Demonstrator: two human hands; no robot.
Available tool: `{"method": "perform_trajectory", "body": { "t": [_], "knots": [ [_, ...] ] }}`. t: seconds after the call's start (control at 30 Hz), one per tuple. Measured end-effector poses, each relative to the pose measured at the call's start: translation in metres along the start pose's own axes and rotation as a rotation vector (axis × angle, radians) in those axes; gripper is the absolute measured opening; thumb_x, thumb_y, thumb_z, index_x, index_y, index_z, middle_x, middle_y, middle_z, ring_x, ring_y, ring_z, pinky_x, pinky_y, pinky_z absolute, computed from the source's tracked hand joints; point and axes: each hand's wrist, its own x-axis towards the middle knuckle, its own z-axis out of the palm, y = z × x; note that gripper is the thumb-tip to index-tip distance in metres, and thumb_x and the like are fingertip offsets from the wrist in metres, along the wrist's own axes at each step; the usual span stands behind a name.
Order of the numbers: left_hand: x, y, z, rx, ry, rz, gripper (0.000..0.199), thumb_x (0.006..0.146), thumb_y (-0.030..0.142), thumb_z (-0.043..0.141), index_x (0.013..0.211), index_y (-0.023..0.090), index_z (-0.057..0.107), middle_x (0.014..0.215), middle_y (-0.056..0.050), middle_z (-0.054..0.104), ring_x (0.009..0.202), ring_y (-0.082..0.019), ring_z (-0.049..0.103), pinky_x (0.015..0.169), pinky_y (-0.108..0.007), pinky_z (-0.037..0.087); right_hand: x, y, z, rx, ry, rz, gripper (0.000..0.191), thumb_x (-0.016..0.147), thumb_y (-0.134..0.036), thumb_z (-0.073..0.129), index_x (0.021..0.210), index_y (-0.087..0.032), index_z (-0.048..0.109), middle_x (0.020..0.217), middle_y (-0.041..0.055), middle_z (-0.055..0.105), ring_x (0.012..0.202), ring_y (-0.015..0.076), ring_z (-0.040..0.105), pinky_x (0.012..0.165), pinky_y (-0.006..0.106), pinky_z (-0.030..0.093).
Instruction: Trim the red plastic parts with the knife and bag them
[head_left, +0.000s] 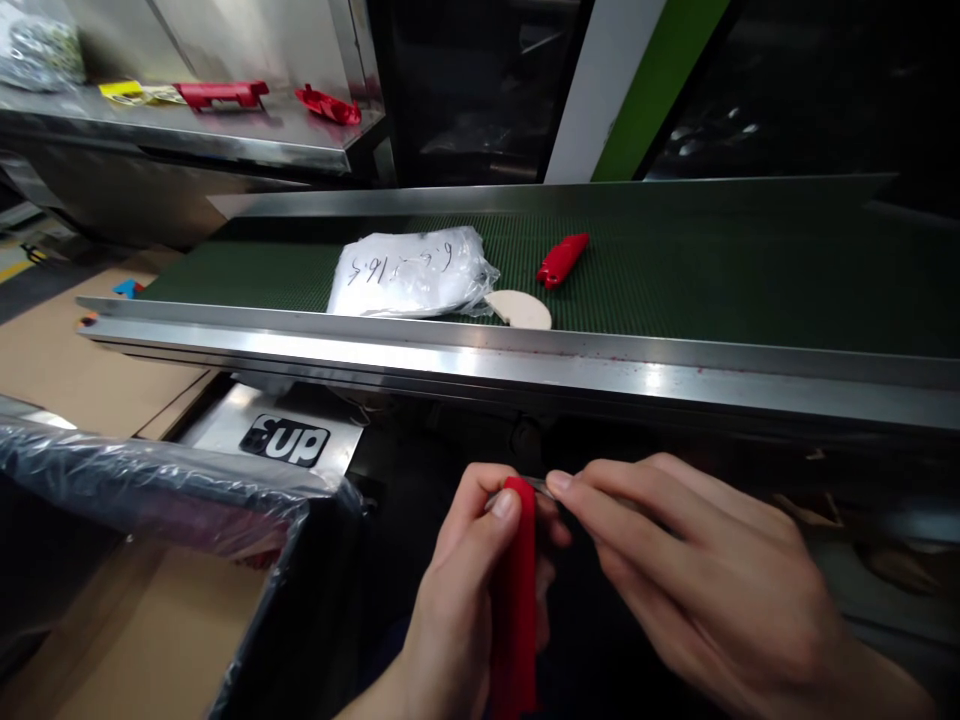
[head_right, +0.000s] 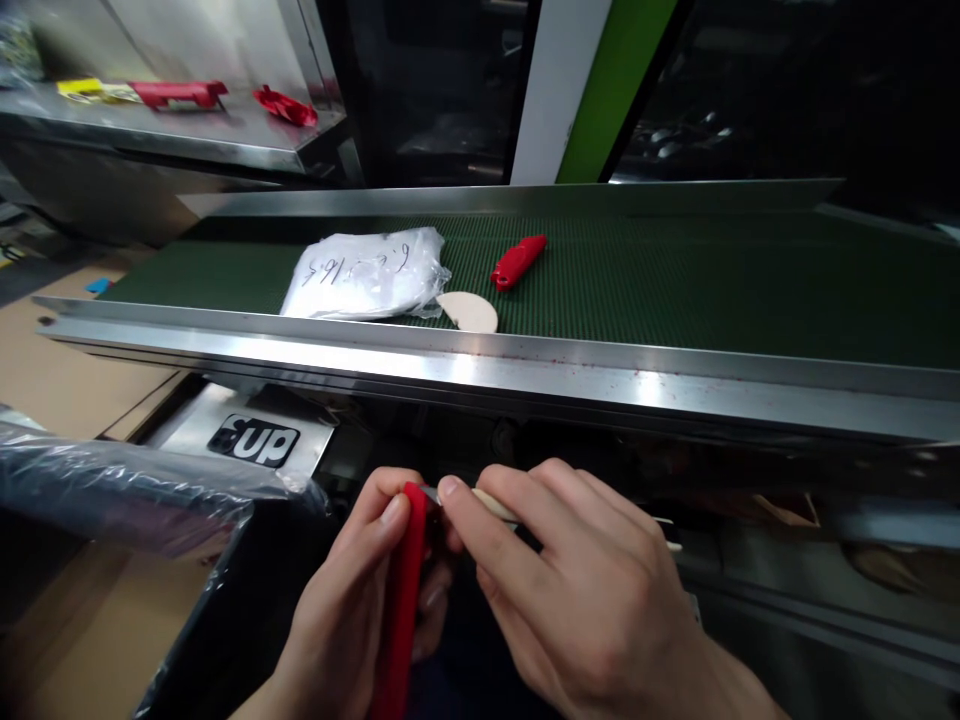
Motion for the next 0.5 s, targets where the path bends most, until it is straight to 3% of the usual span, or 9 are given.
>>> {"method": "perform_trajectory", "body": {
  "t": [0.1,0.2,0.37,0.5],
  "knots": [
    [0.001,0.002,0.0,0.021,0.052,-0.011,0.022,0.093,0.045,0.046,0.092,0.023,0.043,0.076,0.003,0.053,0.052,-0.007,0.042,0.042,-0.016,0.034,-0.001,-0.003,-0.001,-0.015,-0.028,-0.008,0.034,0.088,-0.006,0.055,0.12,-0.011,0.064,0.104,0.0103,0.067,0.084,0.0172,0.058,0.067,0.032,0.047],
    [0.003,0.005,0.0,0.031,0.076,-0.003,0.023,0.091,0.046,0.049,0.094,0.024,0.043,0.084,0.003,0.054,0.052,-0.007,0.043,0.041,-0.016,0.035,-0.002,-0.01,-0.001,-0.03,-0.049,-0.024,0.03,0.089,-0.008,0.053,0.115,-0.014,0.067,0.101,0.0078,0.069,0.08,0.0158,0.058,0.063,0.03,0.045],
    [0.007,0.011,0.0,0.048,0.029,0.084,0.02,0.094,0.041,0.045,0.092,0.022,0.047,0.083,-0.001,0.057,0.057,-0.008,0.044,0.041,-0.013,0.035,-0.01,-0.018,0.003,-0.078,-0.075,-0.029,0.029,0.09,-0.013,0.052,0.112,-0.021,0.069,0.101,0.0029,0.071,0.076,0.015,0.059,0.061,0.029,0.044],
    [0.012,0.014,-0.003,-0.018,-0.037,0.13,0.016,0.095,0.036,0.045,0.091,0.02,0.046,0.083,-0.001,0.057,0.06,-0.007,0.044,0.05,-0.014,0.037,-0.019,-0.021,0.004,-0.12,-0.098,-0.071,0.034,0.086,-0.013,0.058,0.118,-0.022,0.066,0.105,0.0026,0.071,0.08,0.0173,0.06,0.065,0.031,0.044]
  ]
}}
